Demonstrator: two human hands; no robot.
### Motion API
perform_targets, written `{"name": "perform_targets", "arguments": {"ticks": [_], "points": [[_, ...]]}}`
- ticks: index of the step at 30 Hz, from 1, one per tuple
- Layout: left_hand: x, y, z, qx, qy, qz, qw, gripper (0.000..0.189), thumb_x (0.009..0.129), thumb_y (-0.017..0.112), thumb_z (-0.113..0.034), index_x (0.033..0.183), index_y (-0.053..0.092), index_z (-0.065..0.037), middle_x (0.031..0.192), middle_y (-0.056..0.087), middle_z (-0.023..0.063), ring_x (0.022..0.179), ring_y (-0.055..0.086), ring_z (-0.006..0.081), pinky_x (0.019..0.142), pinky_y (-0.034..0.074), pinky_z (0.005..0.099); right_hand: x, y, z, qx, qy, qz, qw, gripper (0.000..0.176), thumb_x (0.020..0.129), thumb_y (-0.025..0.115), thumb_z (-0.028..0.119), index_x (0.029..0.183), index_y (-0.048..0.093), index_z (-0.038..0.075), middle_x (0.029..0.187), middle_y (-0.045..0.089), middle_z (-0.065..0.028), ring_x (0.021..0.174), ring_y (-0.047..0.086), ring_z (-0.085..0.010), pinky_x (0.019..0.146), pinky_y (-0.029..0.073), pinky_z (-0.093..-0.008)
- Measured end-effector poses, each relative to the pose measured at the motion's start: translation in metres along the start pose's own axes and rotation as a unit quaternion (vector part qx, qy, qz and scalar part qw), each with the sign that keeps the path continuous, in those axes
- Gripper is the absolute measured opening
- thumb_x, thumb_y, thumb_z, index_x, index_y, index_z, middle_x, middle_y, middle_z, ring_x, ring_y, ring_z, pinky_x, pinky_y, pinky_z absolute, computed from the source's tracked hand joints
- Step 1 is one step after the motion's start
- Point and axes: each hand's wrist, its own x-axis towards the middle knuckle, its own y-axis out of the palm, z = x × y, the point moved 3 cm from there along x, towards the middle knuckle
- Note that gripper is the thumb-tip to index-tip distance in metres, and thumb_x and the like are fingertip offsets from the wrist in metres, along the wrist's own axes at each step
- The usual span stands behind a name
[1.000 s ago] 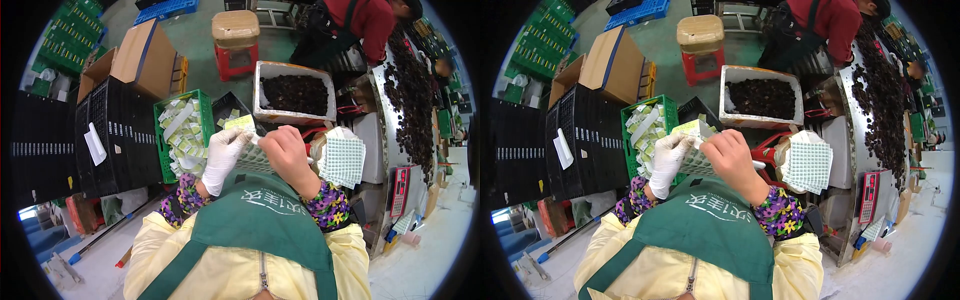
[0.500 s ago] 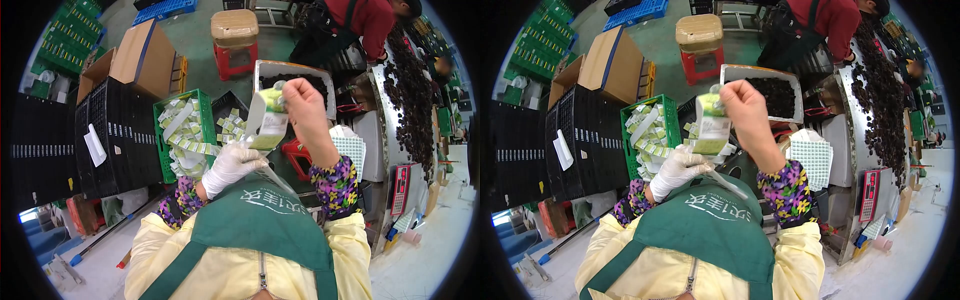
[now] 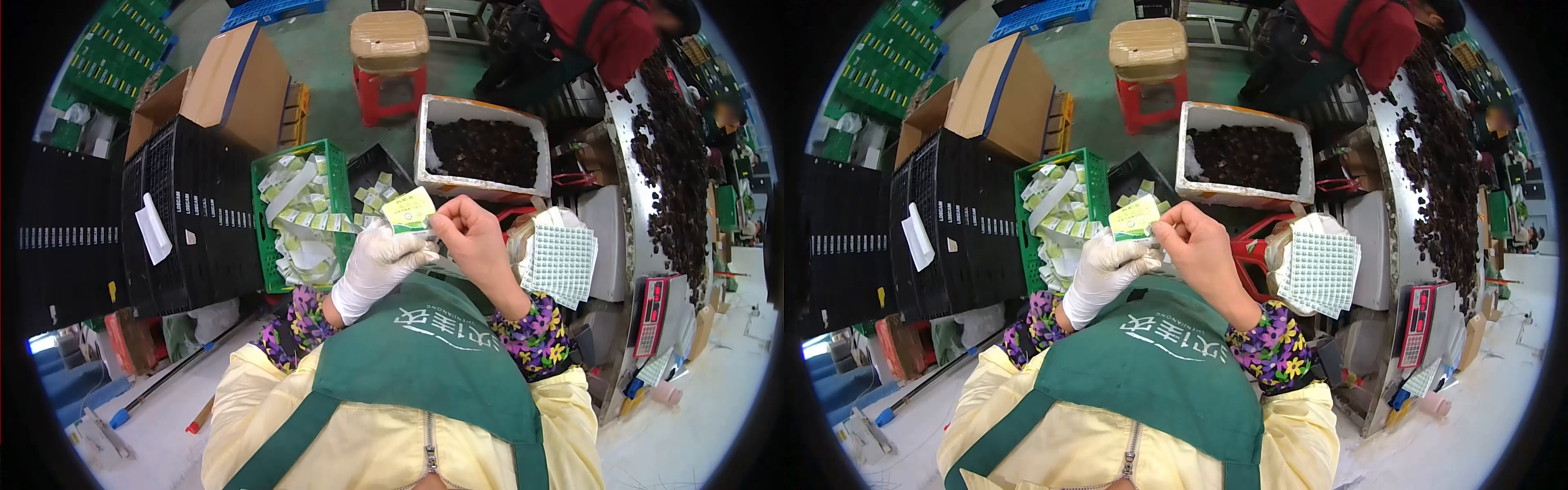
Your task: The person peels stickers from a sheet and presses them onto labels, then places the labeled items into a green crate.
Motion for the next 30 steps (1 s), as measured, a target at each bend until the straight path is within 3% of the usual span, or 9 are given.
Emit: {"name": "perform_targets", "arguments": {"ticks": [4,8,9,11,12,16,23,28,30], "points": [[0.000,-0.001,-0.008,0.074,0.098,-0.017,0.992,0.018,0.072,0.077,-0.026,0.085,0.073,-0.013,0.085,0.070,0.0055,0.079,0.066,0.0257,0.071,0.047,0.0374,0.007,-0.011,0.011,-0.215,0.015,-0.005,0.977,0.029,0.089,0.066,0.028,0.095,0.058,0.001,0.059,0.051,-0.0011,0.056,0.045,-0.0057,0.053,0.038,-0.0246],[0.005,-0.004,-0.008,0.063,0.123,-0.023,0.990,0.017,0.076,0.076,-0.023,0.085,0.072,-0.010,0.082,0.069,0.0055,0.076,0.065,0.0222,0.069,0.047,0.0334,0.010,-0.010,-0.011,0.092,0.090,0.116,0.985,0.040,0.087,0.066,0.038,0.099,0.059,0.000,0.061,0.057,-0.0043,0.058,0.053,-0.0099,0.056,0.041,-0.0283],[0.004,-0.007,-0.008,0.064,0.122,-0.024,0.990,0.017,0.076,0.076,-0.023,0.085,0.072,-0.010,0.082,0.069,0.0055,0.076,0.065,0.0222,0.069,0.047,0.0334,0.010,-0.018,-0.007,-0.013,0.033,0.096,0.995,0.038,0.086,0.067,0.037,0.101,0.061,0.003,0.059,0.057,-0.0056,0.055,0.056,-0.0151,0.054,0.042,-0.0310],[0.002,-0.010,0.010,-0.108,-0.161,-0.017,0.981,0.016,0.083,0.073,-0.018,0.088,0.070,-0.003,0.077,0.066,0.0063,0.070,0.061,0.0136,0.064,0.045,0.0277,0.000,-0.024,0.004,-0.155,0.004,0.099,0.983,0.032,0.086,0.066,0.034,0.097,0.062,0.005,0.058,0.057,-0.0059,0.053,0.056,-0.0178,0.053,0.041,-0.0315],[0.001,-0.011,0.011,-0.108,-0.162,-0.018,0.981,0.016,0.083,0.073,-0.018,0.088,0.070,-0.003,0.077,0.066,0.0063,0.070,0.061,0.0136,0.064,0.045,0.0277,-0.006,-0.024,0.009,-0.294,-0.024,0.098,0.951,0.026,0.086,0.066,0.032,0.094,0.064,0.007,0.057,0.058,-0.0063,0.051,0.056,-0.0205,0.051,0.041,-0.0321],[-0.001,-0.003,0.020,-0.183,-0.189,-0.033,0.964,0.017,0.088,0.069,-0.016,0.089,0.068,0.001,0.069,0.061,0.0022,0.064,0.053,0.0075,0.060,0.044,0.0246,-0.006,-0.022,0.002,-0.276,-0.058,0.040,0.959,0.025,0.083,0.068,0.033,0.078,0.064,0.009,0.056,0.058,-0.0074,0.052,0.059,-0.0255,0.049,0.042,-0.0367],[-0.003,-0.003,0.023,-0.217,-0.250,-0.026,0.943,0.019,0.089,0.069,-0.017,0.092,0.068,0.002,0.075,0.063,0.0013,0.068,0.053,0.0059,0.062,0.044,0.0229,-0.010,-0.020,0.004,-0.339,-0.139,0.038,0.930,0.019,0.084,0.068,0.029,0.083,0.063,0.011,0.056,0.058,-0.0067,0.052,0.061,-0.0255,0.048,0.043,-0.0371],[-0.005,0.003,0.024,-0.208,-0.219,-0.061,0.951,0.018,0.089,0.068,-0.016,0.091,0.068,0.002,0.074,0.063,0.0017,0.067,0.053,0.0056,0.060,0.043,0.0233,-0.005,-0.027,0.018,-0.301,-0.090,-0.003,0.949,0.018,0.082,0.069,0.026,0.089,0.063,0.010,0.055,0.057,-0.0051,0.051,0.060,-0.0230,0.047,0.040,-0.0353],[-0.006,0.007,0.026,-0.186,-0.222,-0.013,0.957,0.018,0.089,0.068,-0.016,0.093,0.069,0.002,0.075,0.064,0.0028,0.067,0.053,0.0060,0.060,0.044,0.0236,-0.008,-0.022,0.034,-0.321,-0.172,-0.029,0.931,0.017,0.079,0.071,0.022,0.089,0.063,0.011,0.055,0.055,-0.0025,0.052,0.058,-0.0201,0.051,0.041,-0.0330]]}}
